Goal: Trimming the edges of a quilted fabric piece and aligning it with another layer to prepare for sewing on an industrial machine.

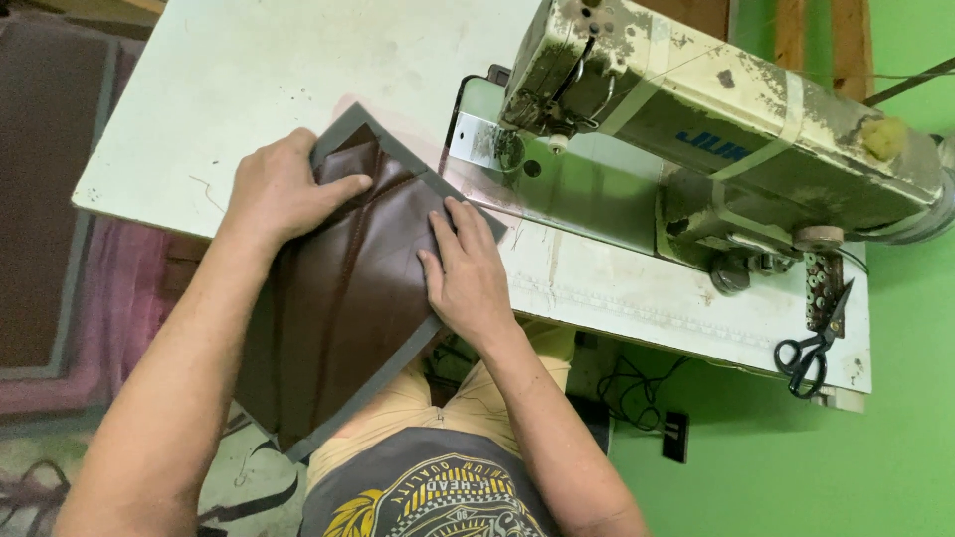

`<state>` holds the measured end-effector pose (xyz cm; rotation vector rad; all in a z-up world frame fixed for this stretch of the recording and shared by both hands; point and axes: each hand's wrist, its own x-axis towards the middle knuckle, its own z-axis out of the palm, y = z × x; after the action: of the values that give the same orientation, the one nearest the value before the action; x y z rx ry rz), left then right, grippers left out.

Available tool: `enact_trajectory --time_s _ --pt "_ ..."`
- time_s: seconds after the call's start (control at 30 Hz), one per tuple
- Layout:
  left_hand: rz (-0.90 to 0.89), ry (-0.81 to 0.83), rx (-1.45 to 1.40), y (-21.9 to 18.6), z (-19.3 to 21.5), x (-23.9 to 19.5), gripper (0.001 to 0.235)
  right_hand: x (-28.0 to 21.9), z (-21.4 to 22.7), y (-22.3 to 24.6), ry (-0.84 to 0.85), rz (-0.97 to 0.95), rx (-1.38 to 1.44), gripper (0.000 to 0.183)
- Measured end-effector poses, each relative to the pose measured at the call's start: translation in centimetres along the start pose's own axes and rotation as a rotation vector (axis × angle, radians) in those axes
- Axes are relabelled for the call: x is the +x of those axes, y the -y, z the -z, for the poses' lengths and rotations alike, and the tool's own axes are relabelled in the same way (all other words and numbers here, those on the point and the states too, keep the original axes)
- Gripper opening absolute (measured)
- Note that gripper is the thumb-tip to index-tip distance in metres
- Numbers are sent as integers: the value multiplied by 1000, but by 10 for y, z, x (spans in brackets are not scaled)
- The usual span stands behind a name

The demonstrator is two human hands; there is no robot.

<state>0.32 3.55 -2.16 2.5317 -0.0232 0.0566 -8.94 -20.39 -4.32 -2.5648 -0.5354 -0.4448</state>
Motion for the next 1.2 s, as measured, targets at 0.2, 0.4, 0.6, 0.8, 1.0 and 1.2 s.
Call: enact_trajectory --time_s 0.2,0.4,0.6,0.8,1.0,1.2 --pt "-225 -170 58 13 -34 0 32 -7 -2 -12 -36 54 -51 41" --pt "-318 -325 42 18 -47 -4 33 -6 -3 -14 -43 61 -76 41" --pt "-344 -282 -69 11 -36 -15 32 -10 -4 -16 -14 50 -70 40" --pt "-150 -118 -418 2 -25 -8 30 2 12 8 14 -22 -92 53" --pt "-130 -25 -347 -3 -36 -8 30 13 -18 28 5 73 -134 45" --pt "-98 -34 -142 -20 -34 -3 32 7 -21 22 -7 50 -173 45"
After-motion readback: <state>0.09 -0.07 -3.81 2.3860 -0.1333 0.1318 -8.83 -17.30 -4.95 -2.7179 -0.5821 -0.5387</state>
